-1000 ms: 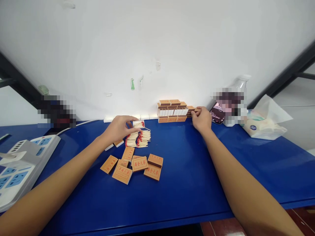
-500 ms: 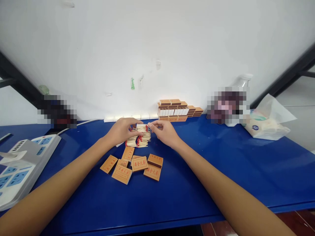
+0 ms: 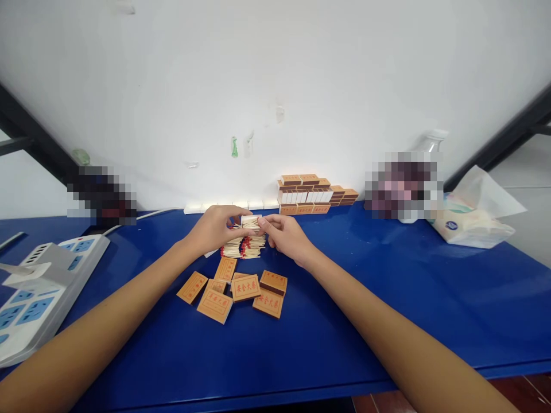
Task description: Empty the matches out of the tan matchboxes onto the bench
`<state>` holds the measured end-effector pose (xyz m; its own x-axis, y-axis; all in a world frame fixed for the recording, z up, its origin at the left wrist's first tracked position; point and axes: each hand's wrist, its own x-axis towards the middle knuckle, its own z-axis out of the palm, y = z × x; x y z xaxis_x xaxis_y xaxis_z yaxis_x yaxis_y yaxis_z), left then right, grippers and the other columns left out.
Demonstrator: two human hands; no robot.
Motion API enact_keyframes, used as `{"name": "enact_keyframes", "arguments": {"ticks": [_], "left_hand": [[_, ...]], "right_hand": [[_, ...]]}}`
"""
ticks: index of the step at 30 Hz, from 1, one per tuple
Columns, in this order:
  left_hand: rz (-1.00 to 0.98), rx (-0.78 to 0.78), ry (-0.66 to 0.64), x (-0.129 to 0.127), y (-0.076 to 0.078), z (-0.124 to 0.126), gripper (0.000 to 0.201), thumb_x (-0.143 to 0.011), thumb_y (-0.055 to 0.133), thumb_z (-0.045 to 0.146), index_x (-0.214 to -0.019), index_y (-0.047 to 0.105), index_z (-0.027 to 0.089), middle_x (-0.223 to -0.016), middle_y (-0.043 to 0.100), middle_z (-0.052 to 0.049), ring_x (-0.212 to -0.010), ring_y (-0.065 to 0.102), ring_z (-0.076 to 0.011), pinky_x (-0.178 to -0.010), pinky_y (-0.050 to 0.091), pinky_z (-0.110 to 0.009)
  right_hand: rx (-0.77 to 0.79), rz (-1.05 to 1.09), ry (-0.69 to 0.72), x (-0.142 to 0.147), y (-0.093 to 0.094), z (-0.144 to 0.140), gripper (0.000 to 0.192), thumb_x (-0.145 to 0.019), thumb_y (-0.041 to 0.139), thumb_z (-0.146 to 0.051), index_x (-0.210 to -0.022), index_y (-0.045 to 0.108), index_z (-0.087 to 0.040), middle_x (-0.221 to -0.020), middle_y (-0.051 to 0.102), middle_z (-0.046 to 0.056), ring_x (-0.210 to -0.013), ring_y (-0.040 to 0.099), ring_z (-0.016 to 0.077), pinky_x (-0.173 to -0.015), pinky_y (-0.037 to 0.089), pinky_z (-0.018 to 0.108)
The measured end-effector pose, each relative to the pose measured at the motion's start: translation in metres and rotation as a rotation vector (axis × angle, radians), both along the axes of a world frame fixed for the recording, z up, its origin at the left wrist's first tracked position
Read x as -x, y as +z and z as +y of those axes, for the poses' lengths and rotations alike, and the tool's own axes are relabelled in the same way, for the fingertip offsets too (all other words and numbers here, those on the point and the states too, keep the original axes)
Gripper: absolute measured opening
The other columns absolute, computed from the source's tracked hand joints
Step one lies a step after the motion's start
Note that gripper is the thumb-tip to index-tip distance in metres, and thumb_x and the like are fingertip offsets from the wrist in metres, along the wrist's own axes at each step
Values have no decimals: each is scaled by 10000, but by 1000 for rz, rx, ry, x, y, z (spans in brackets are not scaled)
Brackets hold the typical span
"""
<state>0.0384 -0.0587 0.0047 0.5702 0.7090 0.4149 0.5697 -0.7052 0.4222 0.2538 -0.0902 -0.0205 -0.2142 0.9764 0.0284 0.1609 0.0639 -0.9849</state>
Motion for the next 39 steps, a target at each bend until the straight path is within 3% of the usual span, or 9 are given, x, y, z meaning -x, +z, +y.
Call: {"name": "enact_keyframes", "arguments": {"ticks": [4,9,13,20,23,28,33,39], "left_hand": [[-7,36,10,-3,0,-3,260,-890,725,419,-1075,758,239,-971,774,-33,-801,662,-178,-690,471,-307],[7,11,50,-10,3,-11,412,-851,753,529,-1131,741,227,-864,749,-32,-726,639,-172,-671,451,-307],[11,20,3,-15,5,-17,431,-838,751,578,-1100,737,236,-821,741,-19,-683,624,-162,-639,426,-296],[17,123,-55,-16,2,-17,544,-811,777,582,-1233,690,248,-755,720,2,-660,628,-160,-656,438,-299],[33,112,-86,-16,3,-16,550,-831,757,594,-1252,678,248,-830,733,-13,-722,644,-176,-688,462,-313],[11,-81,-86,-17,4,-16,522,-833,773,564,-1224,673,234,-1138,710,-76,-1047,641,-250,-892,487,-373],[5,-65,-91,-19,4,-19,408,-863,762,503,-1170,682,246,-1020,718,-46,-966,647,-236,-862,488,-372],[12,-55,-67,-21,6,-25,410,-853,762,451,-1191,681,233,-1064,732,-60,-985,657,-246,-880,492,-388]], "right_hand": [[50,38,-8,-2,1,-1,502,-829,730,-637,-994,701,-164,-623,568,-24,-467,393,71,-408,255,217],[92,106,-20,-1,1,-1,457,-845,731,-585,-1008,722,-158,-570,520,-35,-465,387,81,-396,274,210],[80,133,-43,0,-2,-1,413,-869,701,-573,-911,709,-162,-578,525,-22,-480,419,86,-381,297,199],[43,89,-74,-1,-1,0,410,-876,687,-574,-929,697,-168,-564,537,-22,-463,462,100,-376,356,203],[9,60,-64,-4,-2,1,385,-899,660,-558,-925,693,-174,-572,527,-27,-455,464,100,-381,374,210],[-36,14,-2,-7,-1,2,402,-927,615,-576,-935,683,-180,-632,564,-14,-465,464,95,-390,378,214],[-64,-4,23,-8,0,1,449,-919,605,-629,-873,662,-186,-631,562,-16,-462,470,95,-398,384,223],[-55,0,0,-9,1,1,444,-912,624,-618,-922,692,-179,-666,587,-1,-481,474,95,-408,391,224]]}}
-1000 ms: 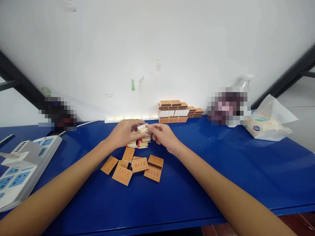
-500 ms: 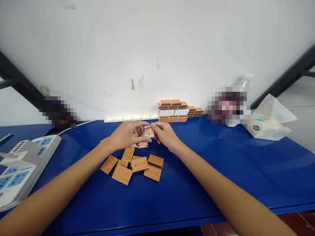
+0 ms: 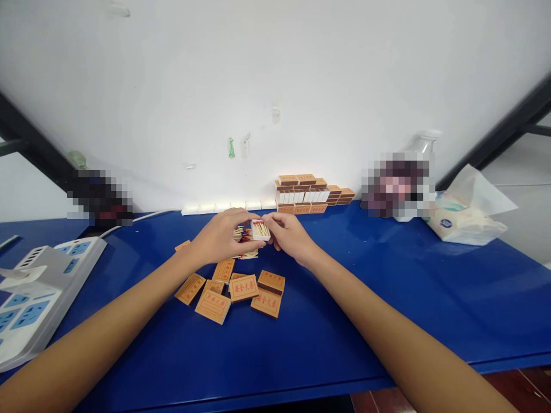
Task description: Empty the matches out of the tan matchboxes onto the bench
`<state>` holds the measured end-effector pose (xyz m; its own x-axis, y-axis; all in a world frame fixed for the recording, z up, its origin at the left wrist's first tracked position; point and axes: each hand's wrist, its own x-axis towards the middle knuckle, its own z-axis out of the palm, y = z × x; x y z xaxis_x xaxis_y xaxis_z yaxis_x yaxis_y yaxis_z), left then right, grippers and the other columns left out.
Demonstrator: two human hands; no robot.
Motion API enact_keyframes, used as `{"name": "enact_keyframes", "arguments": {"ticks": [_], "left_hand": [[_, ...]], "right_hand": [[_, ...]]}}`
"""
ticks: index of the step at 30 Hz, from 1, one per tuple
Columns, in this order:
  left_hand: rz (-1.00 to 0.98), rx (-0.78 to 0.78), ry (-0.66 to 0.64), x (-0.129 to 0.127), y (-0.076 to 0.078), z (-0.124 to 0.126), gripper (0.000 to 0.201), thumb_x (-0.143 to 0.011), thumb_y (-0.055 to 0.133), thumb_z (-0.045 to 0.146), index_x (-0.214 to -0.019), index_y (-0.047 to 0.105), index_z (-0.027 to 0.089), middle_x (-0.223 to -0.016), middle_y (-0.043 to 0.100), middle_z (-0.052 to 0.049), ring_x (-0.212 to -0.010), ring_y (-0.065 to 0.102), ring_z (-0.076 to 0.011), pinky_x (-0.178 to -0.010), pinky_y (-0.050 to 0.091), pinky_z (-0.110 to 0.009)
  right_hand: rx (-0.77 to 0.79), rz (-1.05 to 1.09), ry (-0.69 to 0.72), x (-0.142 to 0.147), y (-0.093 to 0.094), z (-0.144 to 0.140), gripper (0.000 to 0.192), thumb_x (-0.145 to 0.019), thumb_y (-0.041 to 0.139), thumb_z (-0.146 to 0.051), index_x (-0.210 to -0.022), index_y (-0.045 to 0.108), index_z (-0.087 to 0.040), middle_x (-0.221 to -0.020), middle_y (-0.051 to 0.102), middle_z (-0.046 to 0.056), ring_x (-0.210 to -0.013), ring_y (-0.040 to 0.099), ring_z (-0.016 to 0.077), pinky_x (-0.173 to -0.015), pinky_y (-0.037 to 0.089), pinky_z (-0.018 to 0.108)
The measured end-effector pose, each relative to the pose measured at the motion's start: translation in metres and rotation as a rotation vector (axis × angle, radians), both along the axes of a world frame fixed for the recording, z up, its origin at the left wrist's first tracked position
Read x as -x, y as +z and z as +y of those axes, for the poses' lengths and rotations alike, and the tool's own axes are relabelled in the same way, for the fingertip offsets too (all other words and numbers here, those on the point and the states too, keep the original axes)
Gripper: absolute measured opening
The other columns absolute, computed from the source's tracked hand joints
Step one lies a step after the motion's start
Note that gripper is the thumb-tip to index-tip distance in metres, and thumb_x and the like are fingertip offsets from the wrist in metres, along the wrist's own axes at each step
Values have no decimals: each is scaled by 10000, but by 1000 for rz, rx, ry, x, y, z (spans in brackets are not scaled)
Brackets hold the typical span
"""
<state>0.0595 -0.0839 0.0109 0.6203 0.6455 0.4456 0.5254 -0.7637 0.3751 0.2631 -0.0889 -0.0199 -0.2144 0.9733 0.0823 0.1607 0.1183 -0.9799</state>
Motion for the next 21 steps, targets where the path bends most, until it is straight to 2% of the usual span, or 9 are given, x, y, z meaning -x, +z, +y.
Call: {"name": "enact_keyframes", "arguments": {"ticks": [10,14,17,21], "left_hand": [[7,-19,26,-3,2,-3,332,-857,716,370,-1153,695,220,-1004,732,-59,-968,636,-252,-867,499,-400],[26,-63,134,-1,0,0,332,-875,717,411,-1132,696,202,-1020,721,-83,-993,626,-270,-866,496,-409],[59,-110,227,1,-4,4,381,-882,718,466,-1131,694,179,-1008,718,-103,-982,624,-280,-856,492,-413],[92,-163,261,2,-8,7,437,-876,723,531,-1138,693,184,-993,731,-104,-954,626,-287,-855,483,-423]], "right_hand": [[41,62,-22,2,-2,0,443,-889,664,-611,-979,692,-178,-669,588,0,-530,506,110,-406,397,216],[126,115,-7,4,0,-1,422,-905,655,-603,-933,663,-182,-635,573,-3,-517,486,106,-393,365,207],[176,126,-11,4,1,-3,386,-870,718,-552,-948,671,-177,-612,555,-13,-519,475,103,-385,323,199],[197,151,-29,4,0,-3,406,-817,776,-522,-998,691,-168,-629,575,-14,-515,459,94,-390,299,204]]}}
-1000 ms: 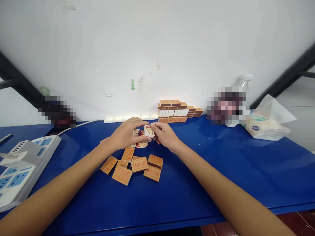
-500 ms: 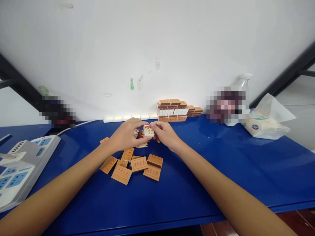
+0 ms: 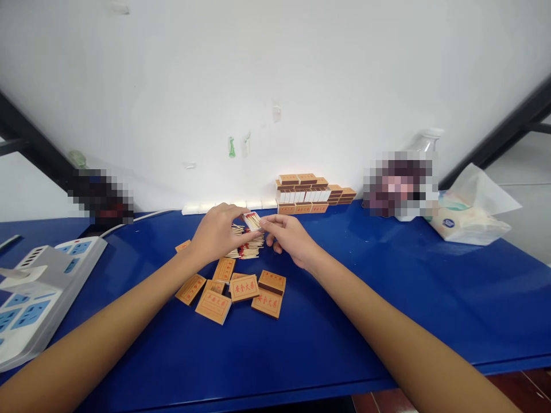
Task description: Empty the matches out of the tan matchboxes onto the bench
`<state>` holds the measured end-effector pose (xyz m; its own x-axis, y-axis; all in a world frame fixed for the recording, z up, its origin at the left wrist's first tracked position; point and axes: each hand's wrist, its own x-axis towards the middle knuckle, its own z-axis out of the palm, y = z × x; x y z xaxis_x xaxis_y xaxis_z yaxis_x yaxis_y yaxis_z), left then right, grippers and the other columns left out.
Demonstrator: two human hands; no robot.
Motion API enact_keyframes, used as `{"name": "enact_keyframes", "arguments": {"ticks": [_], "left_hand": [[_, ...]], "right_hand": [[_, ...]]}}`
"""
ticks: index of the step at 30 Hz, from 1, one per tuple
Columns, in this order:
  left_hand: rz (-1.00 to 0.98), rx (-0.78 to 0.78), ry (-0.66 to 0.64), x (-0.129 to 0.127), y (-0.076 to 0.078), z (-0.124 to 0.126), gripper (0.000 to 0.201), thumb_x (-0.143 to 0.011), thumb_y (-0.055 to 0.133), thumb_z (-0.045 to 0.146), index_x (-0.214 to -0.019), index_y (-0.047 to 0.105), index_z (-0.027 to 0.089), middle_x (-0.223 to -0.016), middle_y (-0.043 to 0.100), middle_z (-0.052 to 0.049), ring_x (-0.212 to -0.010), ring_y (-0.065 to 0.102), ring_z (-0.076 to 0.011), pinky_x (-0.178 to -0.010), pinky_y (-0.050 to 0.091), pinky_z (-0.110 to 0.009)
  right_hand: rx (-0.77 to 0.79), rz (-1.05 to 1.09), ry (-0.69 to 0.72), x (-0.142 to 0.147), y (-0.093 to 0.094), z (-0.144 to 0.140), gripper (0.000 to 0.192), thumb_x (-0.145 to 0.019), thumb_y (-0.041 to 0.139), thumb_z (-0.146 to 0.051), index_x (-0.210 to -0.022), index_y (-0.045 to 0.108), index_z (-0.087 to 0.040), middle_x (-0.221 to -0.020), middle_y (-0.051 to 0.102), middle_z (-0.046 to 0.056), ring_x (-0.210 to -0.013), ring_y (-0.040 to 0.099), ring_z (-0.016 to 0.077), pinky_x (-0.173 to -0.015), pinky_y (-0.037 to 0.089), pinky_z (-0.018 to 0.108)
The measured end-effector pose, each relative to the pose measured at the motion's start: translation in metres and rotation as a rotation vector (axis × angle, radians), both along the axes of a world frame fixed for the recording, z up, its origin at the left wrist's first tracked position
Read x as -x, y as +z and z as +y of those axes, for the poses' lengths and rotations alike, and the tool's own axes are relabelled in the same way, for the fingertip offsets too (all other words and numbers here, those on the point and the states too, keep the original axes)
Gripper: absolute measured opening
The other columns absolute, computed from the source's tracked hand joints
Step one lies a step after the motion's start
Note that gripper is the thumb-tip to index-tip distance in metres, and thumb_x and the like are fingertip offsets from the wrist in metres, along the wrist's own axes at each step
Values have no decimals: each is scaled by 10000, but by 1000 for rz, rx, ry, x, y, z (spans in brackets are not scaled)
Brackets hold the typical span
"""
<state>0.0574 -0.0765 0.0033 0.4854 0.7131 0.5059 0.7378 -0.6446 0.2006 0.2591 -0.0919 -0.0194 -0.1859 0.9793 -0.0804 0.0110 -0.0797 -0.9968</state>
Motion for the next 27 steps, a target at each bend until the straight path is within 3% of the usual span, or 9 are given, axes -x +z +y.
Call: {"name": "enact_keyframes", "arguments": {"ticks": [4,9,16,27], "left_hand": [[6,15,-43,1,0,1,545,-856,727,613,-1182,685,179,-1017,733,-103,-966,634,-283,-865,486,-412],[-24,61,-148,4,0,4,489,-906,710,540,-1246,675,190,-1173,733,-105,-1093,641,-275,-965,481,-414],[-24,132,-173,7,0,11,390,-884,746,509,-1163,723,237,-1095,764,-70,-1029,664,-273,-906,491,-418],[-89,90,-167,9,-1,12,308,-845,810,402,-1074,705,225,-1048,750,-49,-983,649,-248,-891,488,-392]], "right_hand": [[-42,-30,-33,-3,-2,2,423,-813,767,-548,-990,708,-169,-626,572,-17,-511,451,91,-396,314,209],[-73,-99,-33,-5,-2,4,398,-834,737,-536,-982,731,-167,-581,540,-26,-486,437,91,-400,330,212],[-72,-103,-22,-6,-1,4,416,-827,740,-552,-987,740,-169,-582,545,-26,-490,446,93,-404,333,213],[-51,-134,-11,-8,-2,5,493,-829,734,-630,-982,731,-161,-575,552,-16,-470,442,91,-391,331,211]]}}
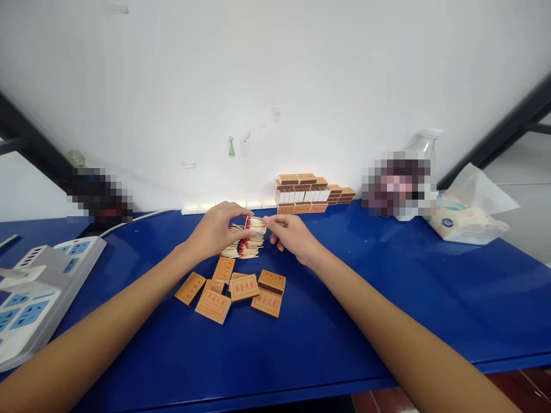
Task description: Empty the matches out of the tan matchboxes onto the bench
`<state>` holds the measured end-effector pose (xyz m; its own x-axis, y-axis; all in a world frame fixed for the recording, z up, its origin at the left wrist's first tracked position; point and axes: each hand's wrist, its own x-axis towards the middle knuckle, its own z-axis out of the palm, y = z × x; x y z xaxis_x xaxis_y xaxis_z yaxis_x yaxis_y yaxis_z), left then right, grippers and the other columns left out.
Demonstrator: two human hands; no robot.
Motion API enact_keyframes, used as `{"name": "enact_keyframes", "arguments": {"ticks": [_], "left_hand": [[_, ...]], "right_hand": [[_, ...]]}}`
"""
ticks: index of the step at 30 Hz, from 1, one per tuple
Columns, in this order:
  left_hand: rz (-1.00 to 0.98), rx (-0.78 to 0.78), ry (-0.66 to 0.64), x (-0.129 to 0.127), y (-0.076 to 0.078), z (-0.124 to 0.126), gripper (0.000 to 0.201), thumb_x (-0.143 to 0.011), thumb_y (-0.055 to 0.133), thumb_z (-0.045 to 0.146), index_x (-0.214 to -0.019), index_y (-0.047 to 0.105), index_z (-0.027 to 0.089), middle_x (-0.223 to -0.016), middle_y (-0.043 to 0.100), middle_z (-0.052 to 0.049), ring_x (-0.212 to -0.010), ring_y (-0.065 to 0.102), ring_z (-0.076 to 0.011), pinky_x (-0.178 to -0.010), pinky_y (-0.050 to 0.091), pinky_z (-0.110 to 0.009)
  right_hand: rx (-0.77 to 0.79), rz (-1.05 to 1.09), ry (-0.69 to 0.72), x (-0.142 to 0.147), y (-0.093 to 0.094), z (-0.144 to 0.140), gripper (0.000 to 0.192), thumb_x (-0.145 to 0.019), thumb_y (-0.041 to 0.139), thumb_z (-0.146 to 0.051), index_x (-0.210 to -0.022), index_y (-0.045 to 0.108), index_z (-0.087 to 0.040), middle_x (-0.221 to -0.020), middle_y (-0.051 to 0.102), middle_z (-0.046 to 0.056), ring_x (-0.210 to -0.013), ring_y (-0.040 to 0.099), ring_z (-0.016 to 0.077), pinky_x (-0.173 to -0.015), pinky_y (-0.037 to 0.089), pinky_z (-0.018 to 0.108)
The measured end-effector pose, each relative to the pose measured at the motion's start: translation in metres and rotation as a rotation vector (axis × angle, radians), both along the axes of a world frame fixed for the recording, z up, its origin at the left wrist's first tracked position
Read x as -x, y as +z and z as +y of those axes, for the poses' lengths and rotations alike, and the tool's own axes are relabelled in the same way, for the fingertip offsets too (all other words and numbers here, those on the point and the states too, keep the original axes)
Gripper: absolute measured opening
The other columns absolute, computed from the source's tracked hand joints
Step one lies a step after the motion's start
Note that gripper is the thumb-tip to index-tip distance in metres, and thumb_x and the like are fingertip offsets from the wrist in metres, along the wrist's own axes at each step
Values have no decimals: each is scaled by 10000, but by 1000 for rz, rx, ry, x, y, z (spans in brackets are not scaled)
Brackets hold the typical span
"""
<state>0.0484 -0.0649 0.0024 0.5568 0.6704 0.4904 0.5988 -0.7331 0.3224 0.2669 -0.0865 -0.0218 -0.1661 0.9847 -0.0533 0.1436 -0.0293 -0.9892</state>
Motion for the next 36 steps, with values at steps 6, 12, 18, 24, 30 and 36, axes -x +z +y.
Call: {"name": "enact_keyframes", "arguments": {"ticks": [6,12,18,24,30,36], "left_hand": [[4,27,5,0,-4,0,347,-866,786,391,-1153,691,219,-1120,743,-70,-1054,648,-261,-932,495,-404],[49,41,52,-2,-10,-2,430,-921,714,461,-1249,662,189,-1172,726,-103,-1119,637,-285,-963,504,-422],[80,48,86,-2,-12,1,319,-1016,570,389,-1216,708,182,-1071,763,-94,-1044,650,-280,-936,504,-431],[17,57,130,1,-11,6,268,-1019,550,353,-1141,752,227,-896,773,-52,-904,633,-257,-862,475,-412],[-30,93,98,2,-12,7,229,-1003,578,340,-1064,775,240,-870,776,-32,-850,642,-228,-826,461,-379],[-90,183,86,4,-6,7,206,-953,655,309,-1093,768,209,-925,798,-49,-875,697,-220,-852,503,-364]], "right_hand": [[-78,-93,-71,-2,2,0,463,-845,729,-594,-983,714,-152,-580,573,-17,-441,457,90,-373,354,215],[-142,-93,-122,-1,-6,6,543,-794,732,-650,-985,706,-142,-616,604,-7,-452,480,92,-358,391,213],[-184,-80,-106,5,-14,8,550,-800,717,-651,-992,707,-135,-627,617,1,-463,507,98,-353,417,206],[-256,-39,-71,5,-17,8,537,-822,707,-650,-1013,715,-148,-660,636,21,-540,580,134,-361,459,210],[-295,-39,-39,6,-18,7,500,-832,719,-610,-1008,714,-141,-766,685,66,-675,659,184,-369,507,220],[-290,-23,-46,6,-17,6,493,-818,738,-590,-1007,714,-135,-784,693,74,-690,668,189,-387,537,230]]}}
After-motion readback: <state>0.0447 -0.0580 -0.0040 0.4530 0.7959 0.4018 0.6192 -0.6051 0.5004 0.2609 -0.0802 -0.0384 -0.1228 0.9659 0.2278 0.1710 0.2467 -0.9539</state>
